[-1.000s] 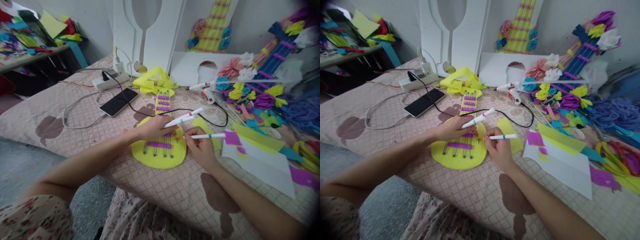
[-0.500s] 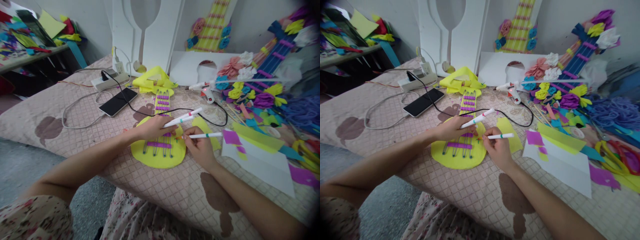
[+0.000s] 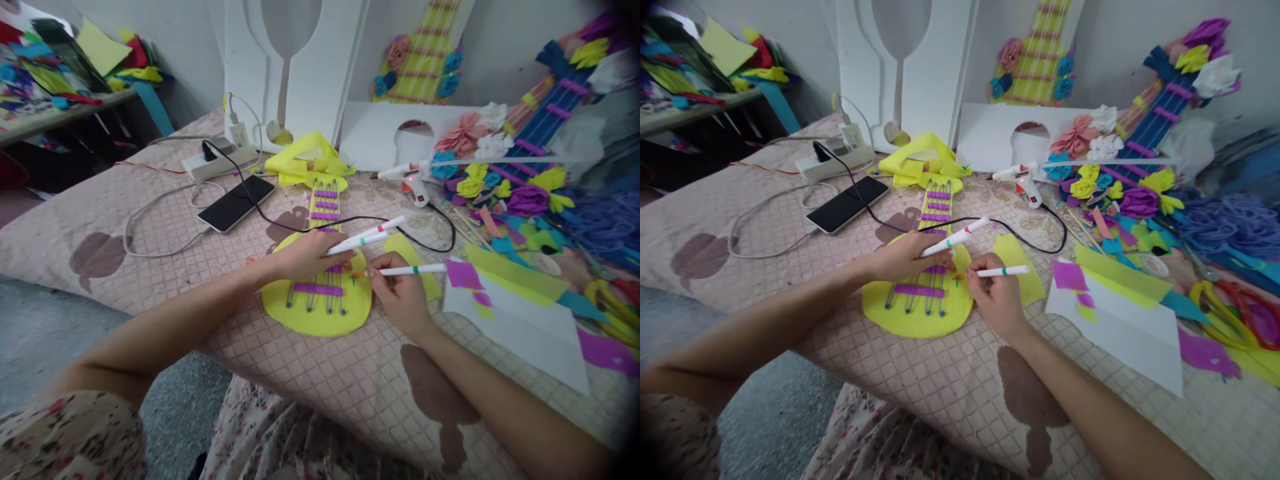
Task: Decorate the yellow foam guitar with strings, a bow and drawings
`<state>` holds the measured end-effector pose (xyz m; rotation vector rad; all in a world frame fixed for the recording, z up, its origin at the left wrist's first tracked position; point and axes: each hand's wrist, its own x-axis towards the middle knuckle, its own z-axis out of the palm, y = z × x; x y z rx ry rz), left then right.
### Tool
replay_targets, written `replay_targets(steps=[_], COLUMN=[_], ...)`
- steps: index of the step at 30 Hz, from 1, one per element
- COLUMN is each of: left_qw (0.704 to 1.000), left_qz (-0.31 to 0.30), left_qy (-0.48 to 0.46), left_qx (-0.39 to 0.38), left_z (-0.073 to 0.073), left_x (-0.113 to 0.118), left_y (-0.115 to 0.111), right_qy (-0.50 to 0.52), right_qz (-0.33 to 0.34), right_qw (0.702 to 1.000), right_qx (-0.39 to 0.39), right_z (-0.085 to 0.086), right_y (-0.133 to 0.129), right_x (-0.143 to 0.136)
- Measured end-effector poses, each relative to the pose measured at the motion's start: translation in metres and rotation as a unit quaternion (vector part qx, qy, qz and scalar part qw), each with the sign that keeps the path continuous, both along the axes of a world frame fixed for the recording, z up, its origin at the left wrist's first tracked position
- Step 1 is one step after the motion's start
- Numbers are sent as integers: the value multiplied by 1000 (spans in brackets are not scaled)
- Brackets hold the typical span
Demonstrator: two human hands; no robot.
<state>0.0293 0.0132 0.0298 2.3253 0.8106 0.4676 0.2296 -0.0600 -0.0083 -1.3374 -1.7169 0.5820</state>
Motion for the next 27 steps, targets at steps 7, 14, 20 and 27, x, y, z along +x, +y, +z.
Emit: replay_targets(steps=[7, 14, 20, 27], left_qw=[1000, 997, 996, 994], left_qz=[0, 23, 45, 35], left_qy=[-3, -64, -78, -90], left_qx=[-8, -46, -29, -55], left_z=[0, 5, 1, 2], left_x=[0, 0, -3, -2], left_y=[0, -1, 2, 2], right_qy=[24, 145, 240, 185], right_qz=[-7, -68, -39, -36], right_qw=[1000, 987, 969, 980], right_qx=[-5, -19, -43, -67], right_z=[-1, 3, 3, 10], right_y=[-2, 3, 6, 1], right_x=[2, 4, 7, 0])
